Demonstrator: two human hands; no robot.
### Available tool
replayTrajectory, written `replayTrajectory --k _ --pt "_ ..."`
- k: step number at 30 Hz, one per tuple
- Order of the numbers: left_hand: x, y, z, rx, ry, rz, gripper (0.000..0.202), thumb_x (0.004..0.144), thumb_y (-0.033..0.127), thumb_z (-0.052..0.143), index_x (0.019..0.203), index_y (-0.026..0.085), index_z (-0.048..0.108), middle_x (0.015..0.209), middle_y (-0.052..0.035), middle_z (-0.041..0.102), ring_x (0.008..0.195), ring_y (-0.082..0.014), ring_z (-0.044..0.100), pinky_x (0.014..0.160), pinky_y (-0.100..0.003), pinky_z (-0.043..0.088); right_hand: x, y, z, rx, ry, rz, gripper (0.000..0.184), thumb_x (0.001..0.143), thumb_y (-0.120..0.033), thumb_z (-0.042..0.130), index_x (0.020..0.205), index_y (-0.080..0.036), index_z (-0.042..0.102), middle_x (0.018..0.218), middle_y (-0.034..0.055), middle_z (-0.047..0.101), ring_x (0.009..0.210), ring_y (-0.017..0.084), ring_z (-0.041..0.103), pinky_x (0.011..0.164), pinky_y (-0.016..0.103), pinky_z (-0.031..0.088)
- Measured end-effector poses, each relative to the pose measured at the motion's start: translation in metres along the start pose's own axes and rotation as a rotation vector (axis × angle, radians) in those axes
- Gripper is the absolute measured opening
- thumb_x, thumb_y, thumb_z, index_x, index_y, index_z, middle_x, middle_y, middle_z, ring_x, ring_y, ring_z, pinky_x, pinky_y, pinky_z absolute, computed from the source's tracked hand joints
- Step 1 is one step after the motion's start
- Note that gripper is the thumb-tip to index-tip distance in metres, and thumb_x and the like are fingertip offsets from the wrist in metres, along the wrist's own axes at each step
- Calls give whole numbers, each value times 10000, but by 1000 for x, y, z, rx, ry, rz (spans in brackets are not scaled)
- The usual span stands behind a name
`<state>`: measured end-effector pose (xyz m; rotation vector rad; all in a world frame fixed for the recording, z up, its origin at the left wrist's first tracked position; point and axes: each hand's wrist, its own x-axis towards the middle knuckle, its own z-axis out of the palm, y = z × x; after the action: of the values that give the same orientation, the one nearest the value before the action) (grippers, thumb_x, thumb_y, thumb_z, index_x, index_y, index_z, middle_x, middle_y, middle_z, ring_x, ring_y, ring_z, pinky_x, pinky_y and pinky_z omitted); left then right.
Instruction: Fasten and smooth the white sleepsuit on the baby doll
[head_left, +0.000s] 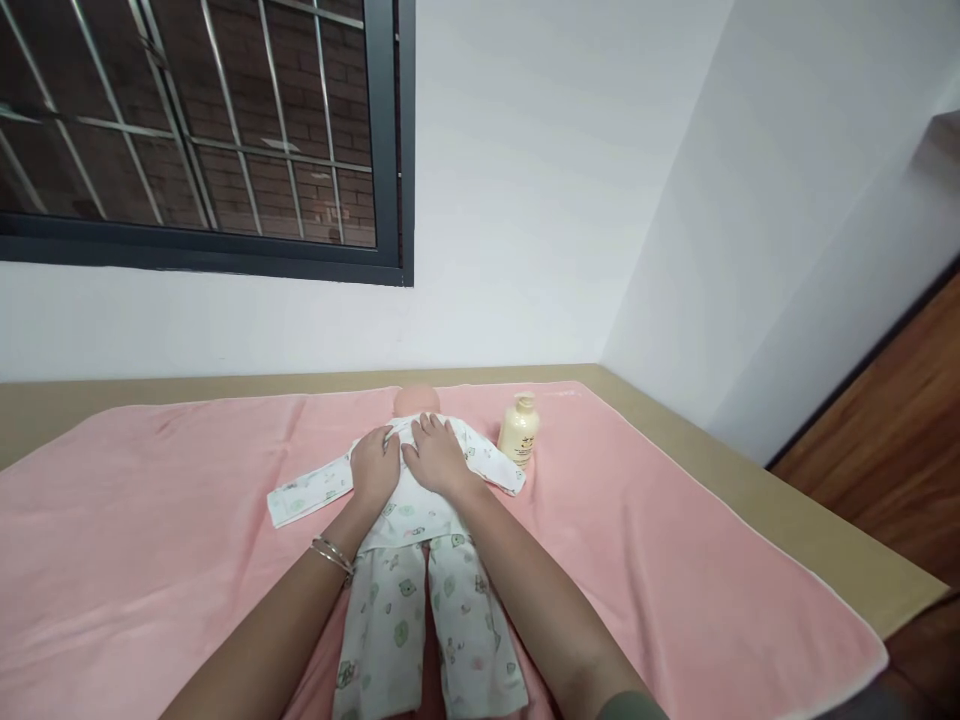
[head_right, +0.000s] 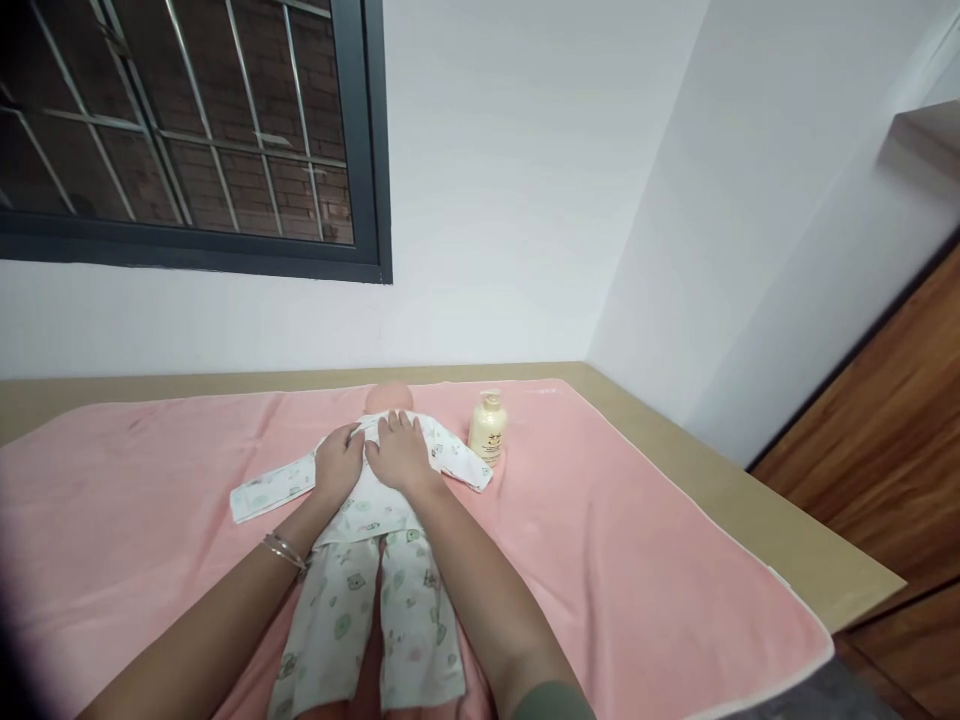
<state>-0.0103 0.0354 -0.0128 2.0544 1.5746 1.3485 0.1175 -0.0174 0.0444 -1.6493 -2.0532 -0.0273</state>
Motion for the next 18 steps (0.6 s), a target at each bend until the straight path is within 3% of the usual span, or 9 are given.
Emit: replayTrajectory --k 2,7,11,14,18 --pt "0 0 0 -6 0 -4 401 879 350 366 1097 167 648 1135 -105 683 1088 -270 601 983 -406 434 0 1 0 -11 -20 -4 494 940 -334 431 1370 -90 439 1476 178 359 1401 276 244 1145 486 157" --pt "0 0 0 -23 11 -8 403 879 360 367 1092 167 650 1137 -104 683 1093 -269 601 985 -413 435 2 3 4 -2 95 40 528 945 -331 411 1406 -74 395 1514 171 292 1423 257 193 1155 439 145" --pt "-1 0 0 -17 24 4 402 879 360 371 1087 161 651 1127 -109 685 1089 -266 605 990 -410 435 0 5 13 -20 30 34 477 944 -340 407 1344 -88 472 1463 171 382 1384 276 271 1130 460 179" --pt "0 0 -1 6 16 29 398 882 343 364 1093 161 648 1126 -107 682 1106 -267 595 1002 -420 429 -1 4 14 -51 53 17 450 936 -328 403 1305 -93 509 1416 164 444 1340 267 338 1114 428 208" --pt "4 -2 -3 38 -106 214 422 871 251 334 1173 160 616 1220 -90 642 1229 -253 511 1096 -439 344 0 3 9 -91 105 233 497 927 -406 409 1228 -38 554 1297 215 532 1258 293 421 1094 433 218"
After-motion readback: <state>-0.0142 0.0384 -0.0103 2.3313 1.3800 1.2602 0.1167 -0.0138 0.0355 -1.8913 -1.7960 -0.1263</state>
